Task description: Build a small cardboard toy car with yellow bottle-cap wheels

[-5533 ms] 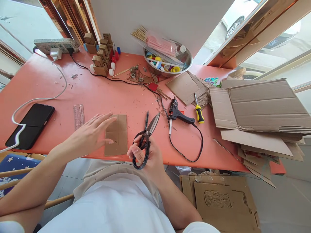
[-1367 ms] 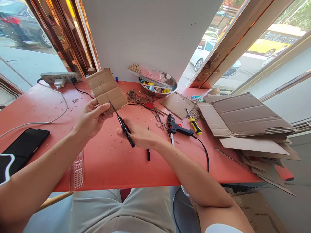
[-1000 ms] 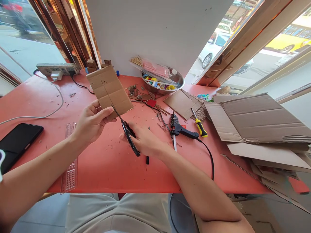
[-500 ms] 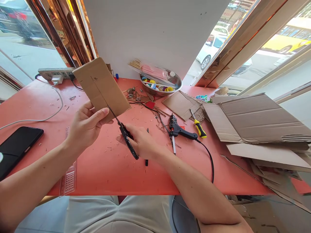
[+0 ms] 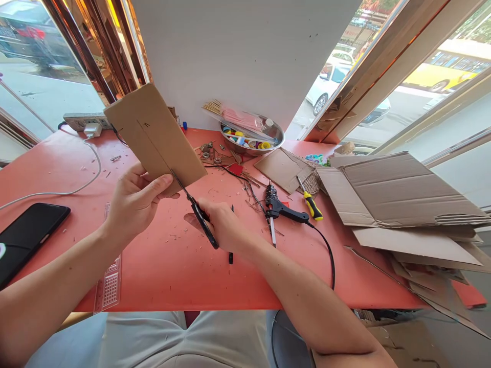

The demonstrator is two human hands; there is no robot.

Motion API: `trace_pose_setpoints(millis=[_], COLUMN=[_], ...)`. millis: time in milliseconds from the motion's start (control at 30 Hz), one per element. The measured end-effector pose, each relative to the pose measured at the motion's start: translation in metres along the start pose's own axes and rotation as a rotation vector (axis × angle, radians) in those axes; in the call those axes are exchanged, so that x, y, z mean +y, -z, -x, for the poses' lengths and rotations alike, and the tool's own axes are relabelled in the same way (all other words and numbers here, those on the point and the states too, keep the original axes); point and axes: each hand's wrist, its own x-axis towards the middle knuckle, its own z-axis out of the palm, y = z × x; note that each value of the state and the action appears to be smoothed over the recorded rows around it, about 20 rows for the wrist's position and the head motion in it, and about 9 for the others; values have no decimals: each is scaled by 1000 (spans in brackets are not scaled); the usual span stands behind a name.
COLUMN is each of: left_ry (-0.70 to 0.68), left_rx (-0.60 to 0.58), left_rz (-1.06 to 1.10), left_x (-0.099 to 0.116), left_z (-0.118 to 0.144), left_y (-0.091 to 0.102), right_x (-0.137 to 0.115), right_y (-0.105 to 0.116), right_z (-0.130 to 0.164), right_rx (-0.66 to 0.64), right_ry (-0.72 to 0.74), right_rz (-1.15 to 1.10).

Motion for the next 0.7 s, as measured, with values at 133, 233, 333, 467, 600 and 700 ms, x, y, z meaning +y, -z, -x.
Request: trace_pose_setpoints(millis=[133,233,333,467,600,700], left_ry=[-37,-53,-53,-51,-70,-99], left_rx=[6,-3,-50,-116,-154,-160], left_rz=[-24,-61,-121,-160,-143,-136], left_x=[-3,-4,-4,-5,-6,-5], left_z=[-2,-4,-6,-7,-6,-6], left_y=[1,4,7,7,6,5], right_x=[-2,-3,-5,-7,-7,-7], right_y=[-1,-1,-2,-1,-1,-1], right_z=[0,1,1,0,0,1], right_rx=[1,2,-3,-12,11,31], right_ry=[-6,-37,-52,-49,-46,-33], right_rz=[-22,-26,-50,-79,-85,-68])
